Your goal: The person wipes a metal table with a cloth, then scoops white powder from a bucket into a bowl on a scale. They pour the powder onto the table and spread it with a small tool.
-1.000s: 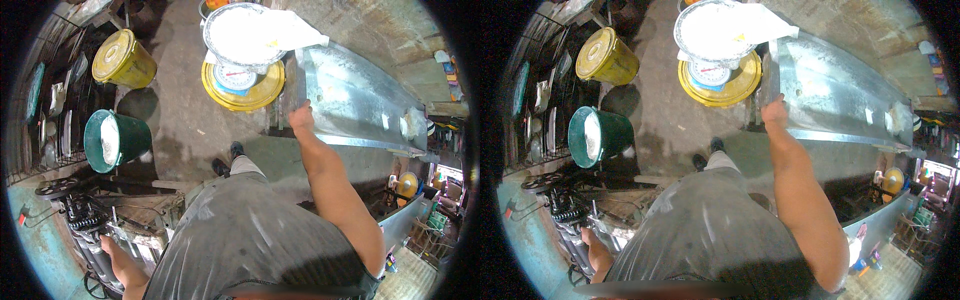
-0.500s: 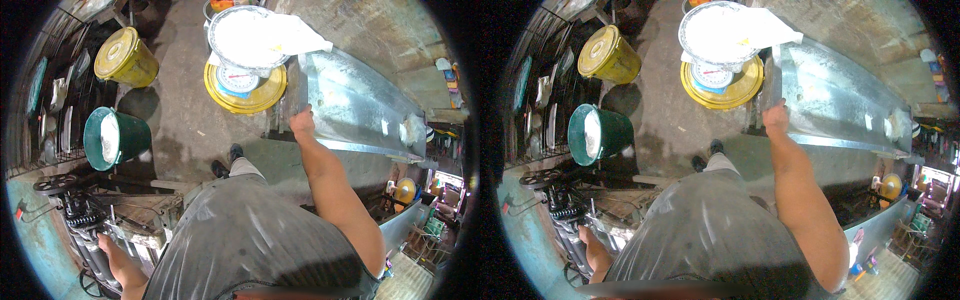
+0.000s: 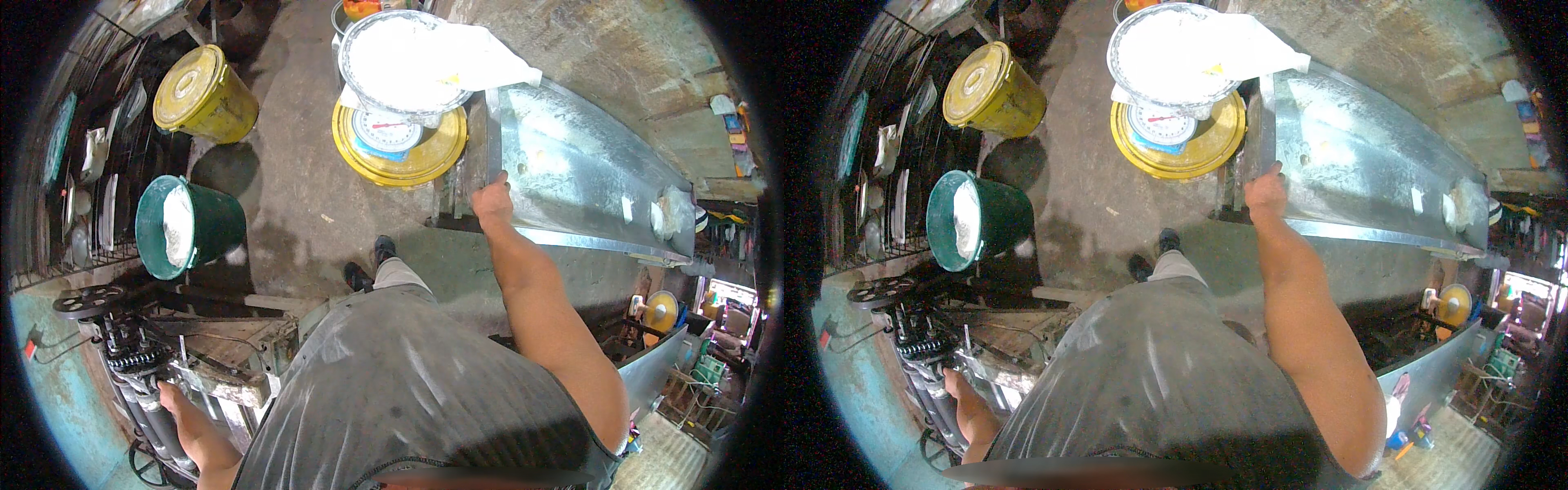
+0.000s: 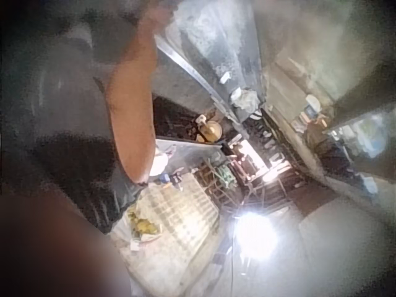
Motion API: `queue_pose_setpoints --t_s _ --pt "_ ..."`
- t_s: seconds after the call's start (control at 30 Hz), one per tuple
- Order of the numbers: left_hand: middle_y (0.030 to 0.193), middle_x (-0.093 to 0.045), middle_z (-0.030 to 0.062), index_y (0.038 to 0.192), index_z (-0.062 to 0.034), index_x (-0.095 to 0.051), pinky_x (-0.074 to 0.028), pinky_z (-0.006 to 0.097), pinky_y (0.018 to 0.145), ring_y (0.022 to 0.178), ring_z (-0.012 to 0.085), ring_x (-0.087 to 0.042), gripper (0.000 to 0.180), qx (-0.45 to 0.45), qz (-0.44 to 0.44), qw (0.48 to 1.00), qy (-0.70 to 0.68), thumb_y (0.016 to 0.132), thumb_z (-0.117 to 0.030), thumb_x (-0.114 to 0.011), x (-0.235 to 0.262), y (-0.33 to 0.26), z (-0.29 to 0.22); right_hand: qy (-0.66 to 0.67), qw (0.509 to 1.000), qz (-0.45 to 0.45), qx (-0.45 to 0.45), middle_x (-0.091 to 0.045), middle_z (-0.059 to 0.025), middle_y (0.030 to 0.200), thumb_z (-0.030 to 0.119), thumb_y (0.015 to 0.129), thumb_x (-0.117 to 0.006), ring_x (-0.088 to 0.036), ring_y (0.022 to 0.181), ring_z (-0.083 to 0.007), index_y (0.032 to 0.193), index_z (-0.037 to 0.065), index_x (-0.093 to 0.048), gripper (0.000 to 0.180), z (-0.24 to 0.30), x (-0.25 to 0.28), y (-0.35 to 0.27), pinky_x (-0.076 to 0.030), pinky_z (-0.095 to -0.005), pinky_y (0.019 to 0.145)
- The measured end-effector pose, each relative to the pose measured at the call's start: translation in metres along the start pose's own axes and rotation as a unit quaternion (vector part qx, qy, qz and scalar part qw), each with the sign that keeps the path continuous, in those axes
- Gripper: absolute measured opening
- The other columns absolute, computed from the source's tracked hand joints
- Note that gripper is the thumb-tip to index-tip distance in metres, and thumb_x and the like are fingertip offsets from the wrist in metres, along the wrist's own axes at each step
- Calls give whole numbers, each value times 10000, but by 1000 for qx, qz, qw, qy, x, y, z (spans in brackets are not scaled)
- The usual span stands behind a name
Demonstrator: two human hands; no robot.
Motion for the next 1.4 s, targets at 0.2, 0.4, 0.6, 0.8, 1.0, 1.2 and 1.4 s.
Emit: queue_pose_setpoints --t_s 0.2,0.4,0.6,0.8,1.0,1.2,1.4 --pt "1195 -637 329 1163 110 -653 -458 503 1010 1175 459 -588 773 -66 33 997 21 992 -567 -322 -3 -19 -12 -5 1000 -3 8 -559 -255 1215 257 845 -713 -616 1108 -430 1405 28 -281 743 0 6 -3 -539 -497 929" --pt "1232 -627 319 1186 93 -654 -451 504 1020 1187 449 -586 766 -12 18 1000 -16 982 -568 -327 -3 -10 -5 10 1000 -5 15 -565 -275 1216 231 852 -695 -610 1111 -438 1399 2 -288 720 0 4 -1 -532 -494 938" --pt "1236 -634 299 1183 75 -666 -461 502 1013 1185 442 -591 778 -20 30 999 -14 981 -594 -323 -6 -8 -4 0 1000 0 12 -571 -280 1219 219 858 -686 -614 1113 -431 1392 -17 -302 699 4 11 -6 -534 -484 943" --pt "1172 -662 292 1207 -24 -660 -477 518 968 1139 460 -608 637 -24 7 999 31 991 -529 -338 7 15 9 4 1000 15 12 -574 -273 1213 234 853 -697 -620 1117 -415 1394 -7 -293 718 5 0 -4 -540 -470 940" --pt "1119 -687 262 1206 -66 -599 -522 531 901 1047 453 -657 493 -89 24 992 92 1007 -443 -351 -3 -21 -20 -13 1000 -2 2 -564 -256 1232 252 851 -708 -622 1117 -412 1392 9 -295 723 2 11 -4 -544 -469 939" --pt "1194 -649 309 1146 86 -677 -487 515 978 1145 446 -617 786 -57 16 998 21 995 -595 -314 3 -5 -3 7 1000 3 14 -548 -299 1254 350 869 -661 -624 1100 -465 1353 12 -326 678 4 8 -7 -523 -514 949" --pt "1225 -637 300 1217 2 -651 -478 532 973 1157 477 -596 688 -39 35 998 30 1009 -536 -276 -17 -20 -18 -11 1000 -18 10 -554 -275 1245 306 857 -682 -626 1102 -445 1362 20 -319 685 -3 9 0 -531 -499 941"
Point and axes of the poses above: each hand's wrist, its own y-axis towards the middle knuckle, its own x-axis out of the back of the hand, z = x × y, the point moved 5 cm from there along y, towards the middle knuckle
